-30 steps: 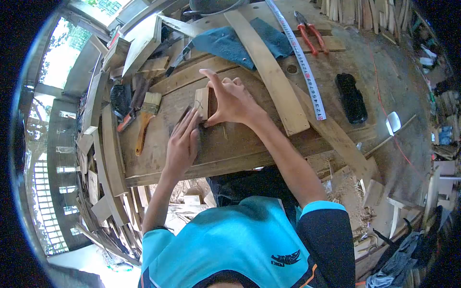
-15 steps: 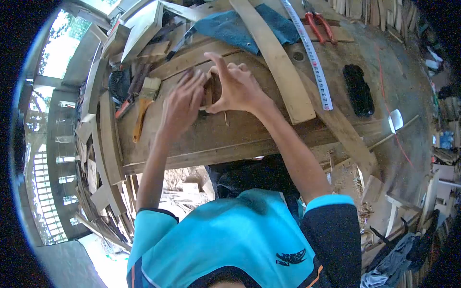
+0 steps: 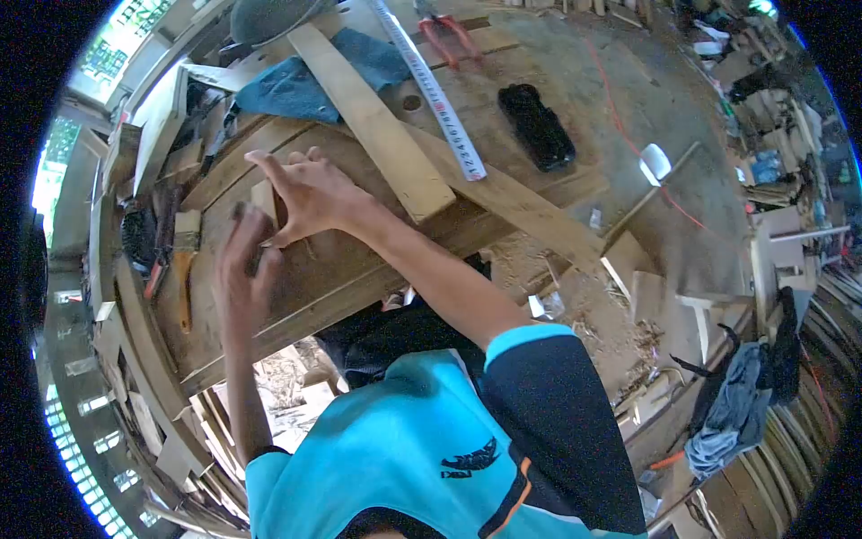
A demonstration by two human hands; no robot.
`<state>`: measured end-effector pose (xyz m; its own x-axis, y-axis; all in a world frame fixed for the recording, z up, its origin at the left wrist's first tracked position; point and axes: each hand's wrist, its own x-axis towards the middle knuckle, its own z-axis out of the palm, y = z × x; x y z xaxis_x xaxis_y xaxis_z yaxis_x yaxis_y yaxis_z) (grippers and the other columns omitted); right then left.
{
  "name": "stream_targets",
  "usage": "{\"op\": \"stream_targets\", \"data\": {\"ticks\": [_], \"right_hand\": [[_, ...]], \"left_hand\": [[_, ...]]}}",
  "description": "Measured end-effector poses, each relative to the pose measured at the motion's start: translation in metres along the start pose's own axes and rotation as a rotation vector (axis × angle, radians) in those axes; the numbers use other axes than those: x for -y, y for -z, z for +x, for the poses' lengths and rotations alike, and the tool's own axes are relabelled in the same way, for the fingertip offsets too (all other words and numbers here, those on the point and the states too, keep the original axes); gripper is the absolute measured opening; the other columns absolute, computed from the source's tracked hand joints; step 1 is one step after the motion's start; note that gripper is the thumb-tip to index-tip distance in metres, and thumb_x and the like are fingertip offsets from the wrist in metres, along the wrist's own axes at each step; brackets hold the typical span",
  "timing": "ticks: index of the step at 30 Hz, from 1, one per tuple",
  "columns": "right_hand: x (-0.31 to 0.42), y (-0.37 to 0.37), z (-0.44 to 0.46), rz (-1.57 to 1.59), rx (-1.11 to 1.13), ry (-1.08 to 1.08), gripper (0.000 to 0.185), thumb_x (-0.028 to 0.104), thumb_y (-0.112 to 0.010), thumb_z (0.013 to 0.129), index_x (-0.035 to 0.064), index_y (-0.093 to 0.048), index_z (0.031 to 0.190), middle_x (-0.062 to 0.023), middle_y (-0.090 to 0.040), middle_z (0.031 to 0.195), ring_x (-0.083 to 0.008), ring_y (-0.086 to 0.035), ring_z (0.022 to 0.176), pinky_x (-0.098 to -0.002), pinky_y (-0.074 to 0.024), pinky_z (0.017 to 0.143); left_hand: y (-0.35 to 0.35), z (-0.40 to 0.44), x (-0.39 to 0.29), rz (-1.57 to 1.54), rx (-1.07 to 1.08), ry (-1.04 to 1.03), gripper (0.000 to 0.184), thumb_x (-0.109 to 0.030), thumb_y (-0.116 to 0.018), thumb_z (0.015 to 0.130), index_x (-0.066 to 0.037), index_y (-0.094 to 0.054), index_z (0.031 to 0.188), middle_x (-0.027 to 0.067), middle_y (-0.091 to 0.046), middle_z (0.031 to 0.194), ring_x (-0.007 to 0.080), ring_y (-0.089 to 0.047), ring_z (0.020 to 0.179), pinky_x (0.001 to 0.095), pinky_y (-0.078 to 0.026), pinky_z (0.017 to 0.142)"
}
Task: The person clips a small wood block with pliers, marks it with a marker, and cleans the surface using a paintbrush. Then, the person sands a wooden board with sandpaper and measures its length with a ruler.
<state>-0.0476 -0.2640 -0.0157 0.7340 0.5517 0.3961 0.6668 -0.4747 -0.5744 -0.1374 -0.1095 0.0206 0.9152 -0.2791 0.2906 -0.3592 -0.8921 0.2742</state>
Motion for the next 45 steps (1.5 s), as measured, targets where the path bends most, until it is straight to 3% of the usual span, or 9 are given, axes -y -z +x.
{"op": "stream_targets", "data": {"ticks": [2,9,10,15,20,23,28,33,45], "right_hand": [[-0.001,-0.006,0.002,0.015,-0.009,0.024,0.106,0.046,-0.075,0.049,0.0117,-0.018,0.131,-0.012,-0.056,0.096,-0.0316,-0.054,0.087,-0.0413,-0.0367,0.081],[-0.003,-0.007,0.0,0.046,-0.078,0.058,0.107,0.045,-0.077,0.046,0.0102,-0.018,0.129,-0.0128,-0.057,0.089,-0.0327,-0.054,0.084,-0.0475,-0.0352,0.078],[-0.002,-0.008,0.001,0.038,-0.071,0.042,0.106,0.043,-0.077,0.046,0.01,-0.019,0.128,-0.0118,-0.058,0.085,-0.0335,-0.054,0.085,-0.0467,-0.0361,0.077],[-0.002,-0.005,-0.003,0.106,-0.079,0.1,0.105,0.042,-0.077,0.047,0.0101,-0.019,0.129,-0.0137,-0.058,0.091,-0.0341,-0.055,0.086,-0.0452,-0.0385,0.076],[0.002,-0.004,0.0,0.018,-0.036,-0.012,0.101,0.043,-0.076,0.049,0.0129,-0.02,0.129,-0.0125,-0.058,0.096,-0.0338,-0.056,0.087,-0.0456,-0.039,0.077],[-0.006,-0.007,-0.002,0.012,-0.04,-0.028,0.1,0.046,-0.075,0.05,0.0143,-0.022,0.129,-0.0143,-0.058,0.098,-0.0337,-0.056,0.088,-0.0458,-0.0389,0.077],[-0.005,-0.006,0.0,-0.003,-0.058,0.018,0.103,0.048,-0.075,0.05,0.0163,-0.019,0.131,-0.0144,-0.058,0.099,-0.0354,-0.055,0.087,-0.0465,-0.0382,0.079],[-0.004,-0.003,-0.005,0.002,-0.08,-0.008,0.105,0.047,-0.076,0.048,0.0159,-0.019,0.131,-0.0157,-0.057,0.103,-0.0362,-0.053,0.092,-0.0464,-0.0371,0.083],[0.001,-0.005,-0.001,-0.014,-0.188,0.062,0.077,0.031,-0.069,0.066,0.0061,-0.03,0.127,-0.0196,-0.05,0.11,-0.035,-0.047,0.102,-0.0422,-0.0365,0.087]], "left_hand": [[-0.005,0.025,0.015,0.027,-0.06,0.15,0.055,-0.034,-0.064,0.069,-0.001,-0.053,0.112,0.0151,-0.055,0.111,0.0346,-0.042,0.115,0.0434,-0.032,0.094],[-0.002,0.0,-0.013,0.056,-0.093,-0.078,0.044,-0.028,-0.063,0.07,-0.003,-0.057,0.105,0.0131,-0.061,0.096,0.0354,-0.046,0.109,0.0427,-0.035,0.09],[0.014,0.02,-0.027,-0.283,0.094,0.205,0.044,-0.028,-0.062,0.07,-0.003,-0.057,0.107,0.0129,-0.06,0.102,0.0331,-0.047,0.109,0.0414,-0.034,0.091],[0.013,0.022,-0.023,0.165,0.098,0.049,0.046,-0.028,-0.058,0.076,-0.003,-0.053,0.114,0.015,-0.055,0.111,0.0323,-0.047,0.11,0.0387,-0.033,0.094],[-0.007,0.034,0.016,-0.077,-0.12,-0.012,0.043,-0.034,-0.063,0.071,-0.007,-0.059,0.104,0.0116,-0.057,0.109,0.032,-0.046,0.11,0.0431,-0.033,0.092],[-0.004,0.031,0.0,0.174,-0.089,-0.09,0.043,-0.036,-0.065,0.069,-0.007,-0.059,0.101,0.01,-0.058,0.108,0.0324,-0.048,0.107,0.0421,-0.036,0.09],[0.011,0.025,0.006,-0.197,0.043,0.134,0.043,-0.034,-0.062,0.073,-0.006,-0.058,0.105,0.0115,-0.055,0.113,0.0356,-0.044,0.111,0.042,-0.036,0.092],[-0.011,0.016,0.035,0.065,0.017,-0.04,0.043,-0.035,-0.057,0.078,-0.004,-0.056,0.108,0.0134,-0.047,0.123,0.0363,-0.038,0.117,0.0443,-0.029,0.097],[0.026,-0.065,0.014,-0.09,-0.229,0.161,0.027,-0.005,-0.052,0.079,-0.004,-0.058,0.105,0.0135,-0.054,0.113,0.0302,-0.047,0.109,0.0383,-0.036,0.092]]}}
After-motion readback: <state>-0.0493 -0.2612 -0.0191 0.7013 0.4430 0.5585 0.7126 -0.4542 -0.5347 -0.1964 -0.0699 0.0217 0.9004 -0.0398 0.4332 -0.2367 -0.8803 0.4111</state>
